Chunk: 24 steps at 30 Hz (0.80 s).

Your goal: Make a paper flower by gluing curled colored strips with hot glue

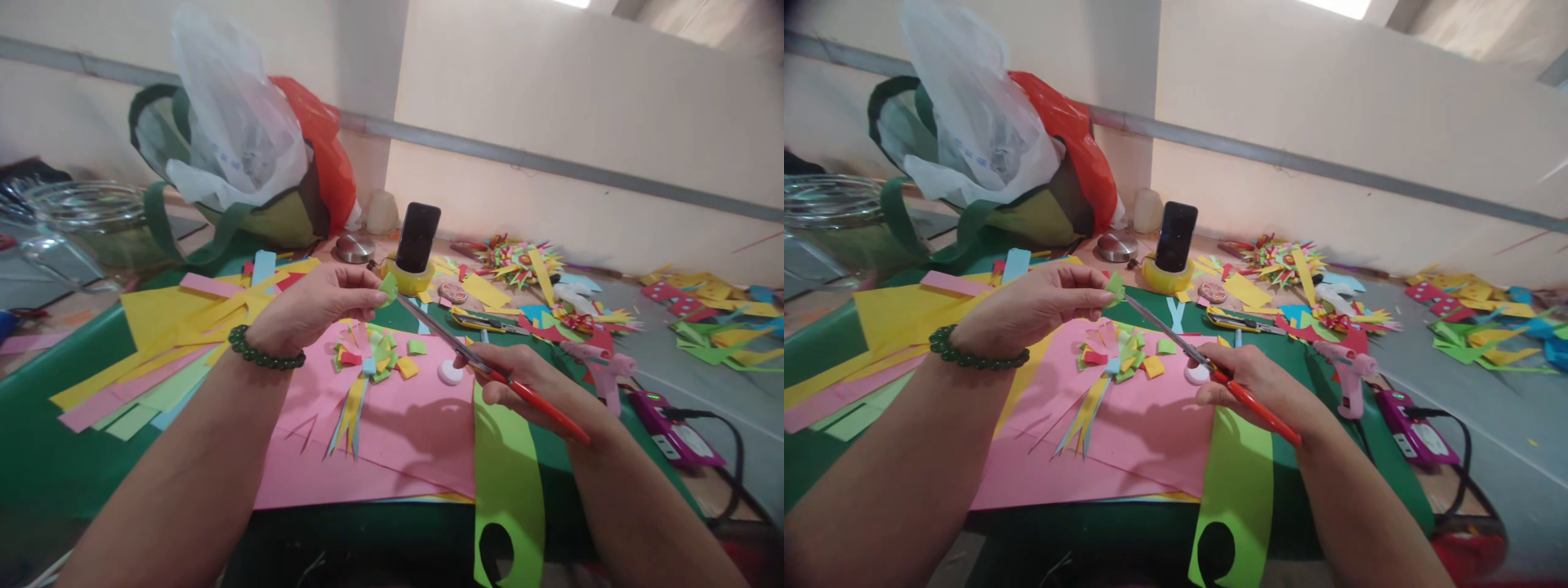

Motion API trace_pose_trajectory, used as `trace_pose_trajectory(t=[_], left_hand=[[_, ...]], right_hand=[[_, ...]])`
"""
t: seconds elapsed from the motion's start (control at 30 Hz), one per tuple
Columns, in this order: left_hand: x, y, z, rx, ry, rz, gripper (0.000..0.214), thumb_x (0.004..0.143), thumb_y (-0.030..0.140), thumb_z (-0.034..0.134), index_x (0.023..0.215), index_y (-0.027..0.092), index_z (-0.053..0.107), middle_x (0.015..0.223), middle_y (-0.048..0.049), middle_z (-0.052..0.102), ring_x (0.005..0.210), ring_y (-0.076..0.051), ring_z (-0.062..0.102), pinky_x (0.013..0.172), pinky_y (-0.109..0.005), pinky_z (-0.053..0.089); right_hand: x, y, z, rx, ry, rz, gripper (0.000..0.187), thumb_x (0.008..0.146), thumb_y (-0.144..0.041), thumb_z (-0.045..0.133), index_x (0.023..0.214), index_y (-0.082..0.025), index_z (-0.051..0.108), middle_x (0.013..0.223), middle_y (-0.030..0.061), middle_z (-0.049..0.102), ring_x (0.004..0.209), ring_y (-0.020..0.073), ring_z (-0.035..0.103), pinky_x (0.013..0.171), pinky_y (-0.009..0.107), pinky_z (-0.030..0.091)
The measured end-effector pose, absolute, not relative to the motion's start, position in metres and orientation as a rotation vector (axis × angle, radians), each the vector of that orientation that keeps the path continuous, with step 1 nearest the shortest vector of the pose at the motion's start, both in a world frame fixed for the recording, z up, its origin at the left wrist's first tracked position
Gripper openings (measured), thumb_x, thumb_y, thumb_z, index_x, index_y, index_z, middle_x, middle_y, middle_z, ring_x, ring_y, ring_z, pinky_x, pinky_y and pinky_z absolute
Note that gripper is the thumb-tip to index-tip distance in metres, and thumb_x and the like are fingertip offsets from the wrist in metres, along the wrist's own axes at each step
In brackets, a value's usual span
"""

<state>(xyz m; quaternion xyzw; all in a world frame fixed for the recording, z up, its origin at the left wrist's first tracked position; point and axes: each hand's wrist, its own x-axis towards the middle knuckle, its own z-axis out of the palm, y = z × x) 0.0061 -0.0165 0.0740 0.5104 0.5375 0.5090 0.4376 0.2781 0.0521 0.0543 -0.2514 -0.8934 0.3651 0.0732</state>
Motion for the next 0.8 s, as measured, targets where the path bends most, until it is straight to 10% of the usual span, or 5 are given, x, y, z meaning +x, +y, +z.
trace_pose_trajectory(t=[0.8], left_hand=[[-0.007,-0.019,0.073,1.397,1.305,1.085,0.026,0.068,0.035,0.081,0.069,0.018,0.061,0.062,0.0003,0.066,0.055,-0.011,0.061,0.051,-0.020,0.049]], right_hand=[[0.280,0.052,0.051,-0.749,-2.770,1.083,0.077,0.078,-0.087,0.040,0.098,-0.016,0.062,0.064,-0.0042,0.037,0.057,0.0107,0.029,0.051,0.025,0.023]])
